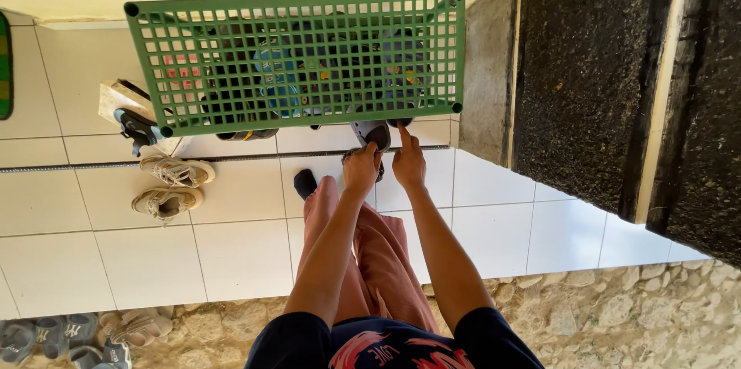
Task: The person is picking up various pairs of shoes and sandals from the tiled floor and organizing them by placing them into a green plastic shoe rack.
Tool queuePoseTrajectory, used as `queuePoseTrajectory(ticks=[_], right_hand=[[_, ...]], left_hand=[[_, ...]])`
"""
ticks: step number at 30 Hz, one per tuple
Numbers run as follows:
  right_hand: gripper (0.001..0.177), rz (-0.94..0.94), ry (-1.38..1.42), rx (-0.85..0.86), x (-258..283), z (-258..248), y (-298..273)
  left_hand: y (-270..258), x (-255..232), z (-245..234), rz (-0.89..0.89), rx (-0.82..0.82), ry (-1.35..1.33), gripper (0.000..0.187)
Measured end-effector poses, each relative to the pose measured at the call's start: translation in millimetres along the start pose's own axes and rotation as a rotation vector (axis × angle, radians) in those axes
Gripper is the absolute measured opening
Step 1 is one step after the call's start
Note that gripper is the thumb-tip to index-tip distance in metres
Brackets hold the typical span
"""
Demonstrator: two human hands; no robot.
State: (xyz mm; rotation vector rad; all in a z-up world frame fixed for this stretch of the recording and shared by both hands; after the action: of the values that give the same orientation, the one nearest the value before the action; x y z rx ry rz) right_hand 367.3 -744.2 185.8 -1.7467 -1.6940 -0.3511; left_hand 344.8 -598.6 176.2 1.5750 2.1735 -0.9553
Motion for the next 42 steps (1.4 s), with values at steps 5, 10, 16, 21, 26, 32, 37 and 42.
queuePoseTrajectory(ticks=[5, 10, 16, 21, 26, 32, 37, 42], right_hand=[[0.064, -0.075, -0.105, 0.067, -27, 26, 20], [0.052, -0.117, -0.129, 0.037, -11, 16, 11], [0.041, -0.124, -0.038, -0.090, 14, -6, -16], [0.027, -0.057, 0.037, -0.192, 7, -7, -29], [0.022, -0.084, 0.072, -0.243, 25, -14, -48], [0.020, -0.010, 0.104, -0.183, 37, 1, -99], [0.021, -0.015, 0.101, -0.034, 59, 27, -140], [0.023, -0.074, 0.047, 0.301, 89, 82, -149]], left_hand=[[-1, -6, 2, 0.052, -0.062, 0.011, 0.018], [-5, -1, -6, 0.049, -0.052, -0.006, 0.017], [-30, 2, -20, 0.027, -0.016, -0.012, 0.018], [-55, 4, -39, 0.068, -0.067, -0.098, 0.017], [-69, 12, -50, 0.070, -0.075, -0.133, 0.018], [-99, 23, -94, 0.038, -0.119, -0.193, 0.017], [-124, 70, -115, -0.098, -0.193, -0.233, 0.017], [-142, 134, -133, -0.300, -0.170, -0.261, 0.022]])
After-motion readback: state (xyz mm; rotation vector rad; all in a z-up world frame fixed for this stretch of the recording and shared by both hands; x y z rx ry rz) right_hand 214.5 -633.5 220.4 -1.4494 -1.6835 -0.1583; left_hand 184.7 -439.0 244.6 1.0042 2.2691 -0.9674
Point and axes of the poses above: each hand's wrist, its own y-axis towards the middle knuckle, its own z-axis out of the palm, x = y × z, the point moved 10 cm from there along y, towards the middle knuckle, and after that the axes turned 11 degrees about -z, right-handed, at the moved point
